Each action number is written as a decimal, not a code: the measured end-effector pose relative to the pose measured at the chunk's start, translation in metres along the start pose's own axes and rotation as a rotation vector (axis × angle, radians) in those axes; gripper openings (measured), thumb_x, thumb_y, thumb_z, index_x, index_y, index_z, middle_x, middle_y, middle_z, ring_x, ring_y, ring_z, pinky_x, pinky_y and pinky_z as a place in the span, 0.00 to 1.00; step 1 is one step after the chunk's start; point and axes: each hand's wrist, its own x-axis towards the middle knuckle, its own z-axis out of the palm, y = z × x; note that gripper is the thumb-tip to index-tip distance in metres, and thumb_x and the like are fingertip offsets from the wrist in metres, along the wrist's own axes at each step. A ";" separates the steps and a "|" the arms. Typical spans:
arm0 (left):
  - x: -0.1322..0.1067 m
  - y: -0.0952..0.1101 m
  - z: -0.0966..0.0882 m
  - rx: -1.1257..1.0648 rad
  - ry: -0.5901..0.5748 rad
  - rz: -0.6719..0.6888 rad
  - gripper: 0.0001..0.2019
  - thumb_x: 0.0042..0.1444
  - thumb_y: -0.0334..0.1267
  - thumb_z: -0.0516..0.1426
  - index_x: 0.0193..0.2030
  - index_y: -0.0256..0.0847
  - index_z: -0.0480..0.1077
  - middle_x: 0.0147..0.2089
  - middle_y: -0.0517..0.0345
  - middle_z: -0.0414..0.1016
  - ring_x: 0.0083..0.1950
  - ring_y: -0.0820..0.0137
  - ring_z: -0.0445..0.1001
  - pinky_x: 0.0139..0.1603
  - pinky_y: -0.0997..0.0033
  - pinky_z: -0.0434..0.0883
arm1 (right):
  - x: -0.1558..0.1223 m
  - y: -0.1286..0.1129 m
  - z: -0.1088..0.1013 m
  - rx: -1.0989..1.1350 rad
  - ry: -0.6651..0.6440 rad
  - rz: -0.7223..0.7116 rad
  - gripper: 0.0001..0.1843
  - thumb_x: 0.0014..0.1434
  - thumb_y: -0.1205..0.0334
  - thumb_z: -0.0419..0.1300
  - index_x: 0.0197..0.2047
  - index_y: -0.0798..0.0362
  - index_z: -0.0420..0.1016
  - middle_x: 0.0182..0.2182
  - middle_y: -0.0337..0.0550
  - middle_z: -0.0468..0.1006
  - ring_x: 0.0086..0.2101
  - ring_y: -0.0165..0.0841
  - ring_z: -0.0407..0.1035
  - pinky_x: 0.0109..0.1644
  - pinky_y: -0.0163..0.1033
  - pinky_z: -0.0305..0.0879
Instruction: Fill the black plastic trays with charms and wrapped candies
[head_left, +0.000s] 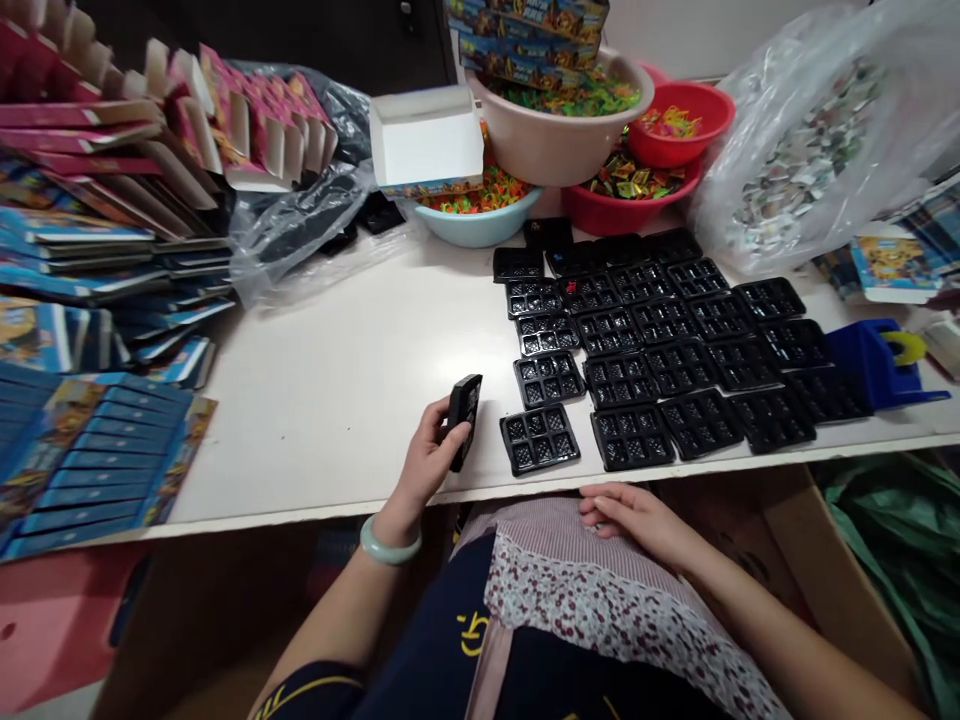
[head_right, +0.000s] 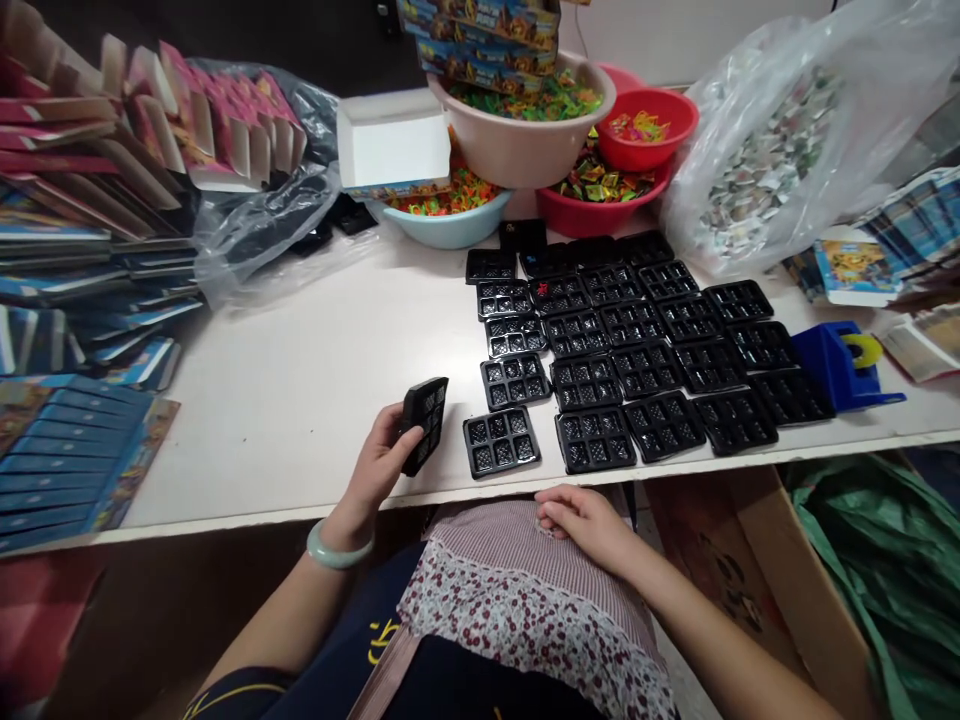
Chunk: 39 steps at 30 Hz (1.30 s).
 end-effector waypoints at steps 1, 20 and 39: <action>0.001 0.001 0.004 -0.015 -0.019 0.003 0.19 0.54 0.46 0.58 0.51 0.45 0.67 0.46 0.56 0.71 0.40 0.68 0.70 0.41 0.68 0.71 | 0.001 -0.005 -0.001 -0.173 -0.002 -0.083 0.16 0.58 0.51 0.57 0.42 0.53 0.75 0.37 0.49 0.80 0.37 0.39 0.76 0.41 0.48 0.74; 0.011 -0.013 0.017 -0.131 -0.102 0.255 0.17 0.57 0.39 0.57 0.54 0.45 0.67 0.60 0.48 0.65 0.61 0.61 0.65 0.57 0.59 0.67 | 0.066 -0.059 0.034 -0.701 0.043 -0.756 0.13 0.61 0.60 0.55 0.49 0.48 0.73 0.49 0.48 0.74 0.51 0.39 0.67 0.54 0.51 0.64; 0.108 -0.013 -0.026 0.238 0.043 0.447 0.17 0.53 0.40 0.61 0.51 0.45 0.71 0.58 0.47 0.68 0.60 0.59 0.66 0.60 0.51 0.64 | 0.200 -0.152 0.120 0.114 -0.037 -0.400 0.17 0.45 0.49 0.66 0.24 0.52 0.67 0.13 0.29 0.64 0.16 0.23 0.56 0.21 0.31 0.54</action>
